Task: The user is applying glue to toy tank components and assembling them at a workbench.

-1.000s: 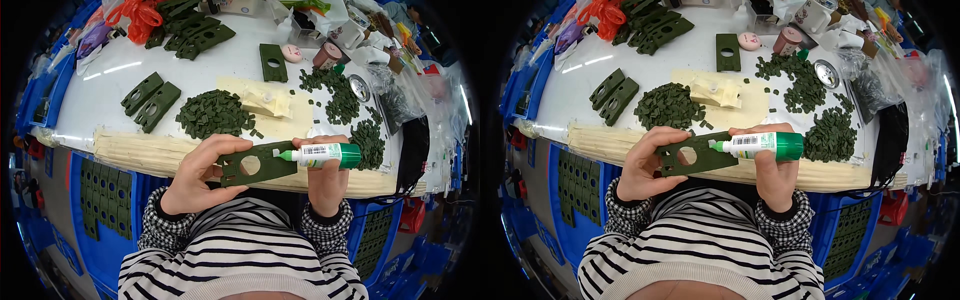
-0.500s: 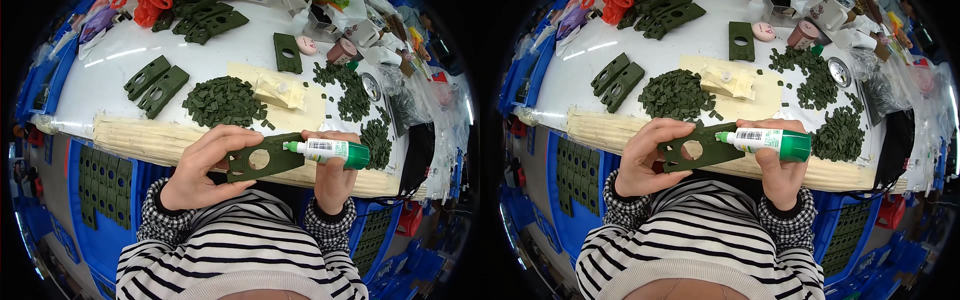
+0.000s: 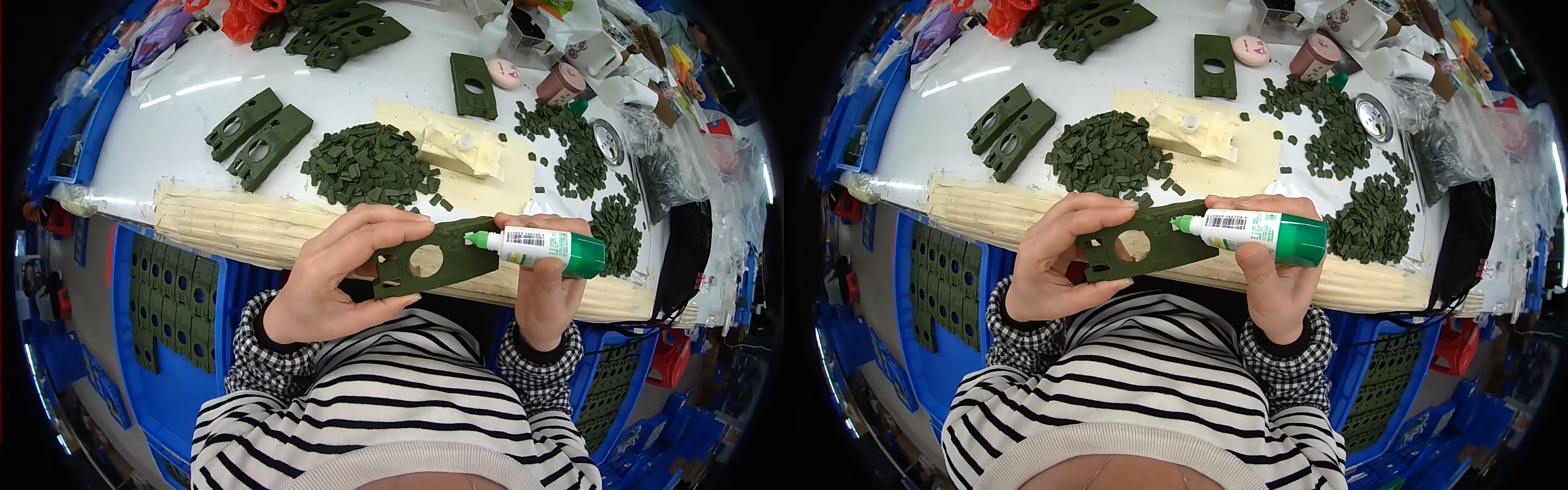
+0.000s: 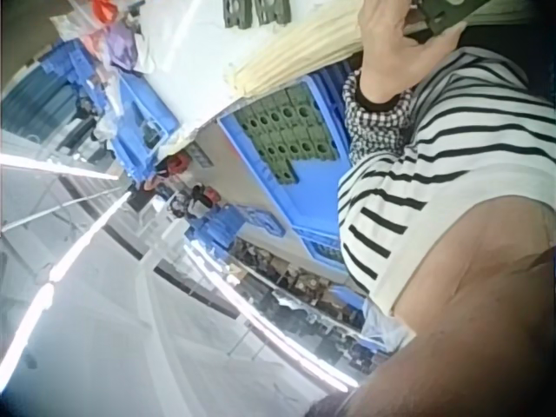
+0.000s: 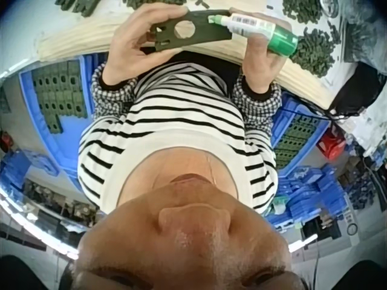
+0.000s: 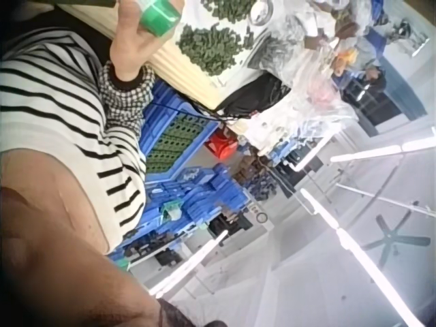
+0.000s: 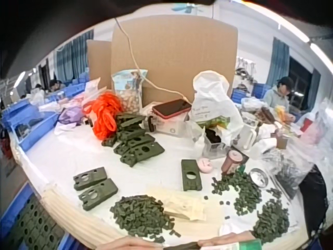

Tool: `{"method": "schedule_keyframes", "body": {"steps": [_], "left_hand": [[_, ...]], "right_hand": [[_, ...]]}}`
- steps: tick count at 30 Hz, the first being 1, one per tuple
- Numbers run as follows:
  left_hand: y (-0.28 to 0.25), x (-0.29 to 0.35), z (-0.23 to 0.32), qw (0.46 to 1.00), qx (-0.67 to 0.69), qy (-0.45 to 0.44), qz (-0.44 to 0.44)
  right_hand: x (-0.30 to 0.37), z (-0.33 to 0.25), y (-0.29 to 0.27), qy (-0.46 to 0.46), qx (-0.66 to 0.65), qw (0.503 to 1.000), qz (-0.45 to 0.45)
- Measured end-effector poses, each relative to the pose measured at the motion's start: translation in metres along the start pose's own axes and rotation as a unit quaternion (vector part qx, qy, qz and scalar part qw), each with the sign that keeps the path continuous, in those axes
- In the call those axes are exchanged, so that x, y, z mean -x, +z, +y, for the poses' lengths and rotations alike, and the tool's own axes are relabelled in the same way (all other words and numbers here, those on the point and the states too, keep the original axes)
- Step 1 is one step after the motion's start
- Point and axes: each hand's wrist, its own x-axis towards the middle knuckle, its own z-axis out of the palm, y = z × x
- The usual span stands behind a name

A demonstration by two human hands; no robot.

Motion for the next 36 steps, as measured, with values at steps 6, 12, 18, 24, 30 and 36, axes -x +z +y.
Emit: {"method": "schedule_keyframes", "body": {"steps": [6, 12, 18, 24, 30, 36], "left_hand": [[-0.001, 0.000, 0.000, 1.000, -0.009, -0.001, 0.001], [-0.002, -0.001, -0.004, 1.000, -0.010, 0.004, 0.011], [-0.002, 0.000, -0.004, 1.000, -0.004, 0.000, 0.014], [-0.002, -0.001, -0.003, 1.000, -0.005, 0.002, 0.010], [-0.003, -0.001, -0.002, 1.000, 0.001, -0.001, 0.004], [0.004, 0.000, -0.012, 0.985, 0.170, -0.004, 0.041]], "right_hand": [[0.000, 0.001, 0.000, 0.005, -0.009, 1.000, 0.011], [0.000, 0.004, -0.001, -0.005, -0.009, 1.000, 0.002], [0.001, 0.003, -0.001, -0.001, 0.004, 1.000, -0.004], [0.000, 0.004, -0.001, -0.005, 0.015, 1.000, -0.008], [0.000, 0.004, -0.002, -0.011, 0.034, 0.999, -0.009], [0.001, 0.006, -0.002, 0.044, -0.077, 0.996, 0.019]]}}
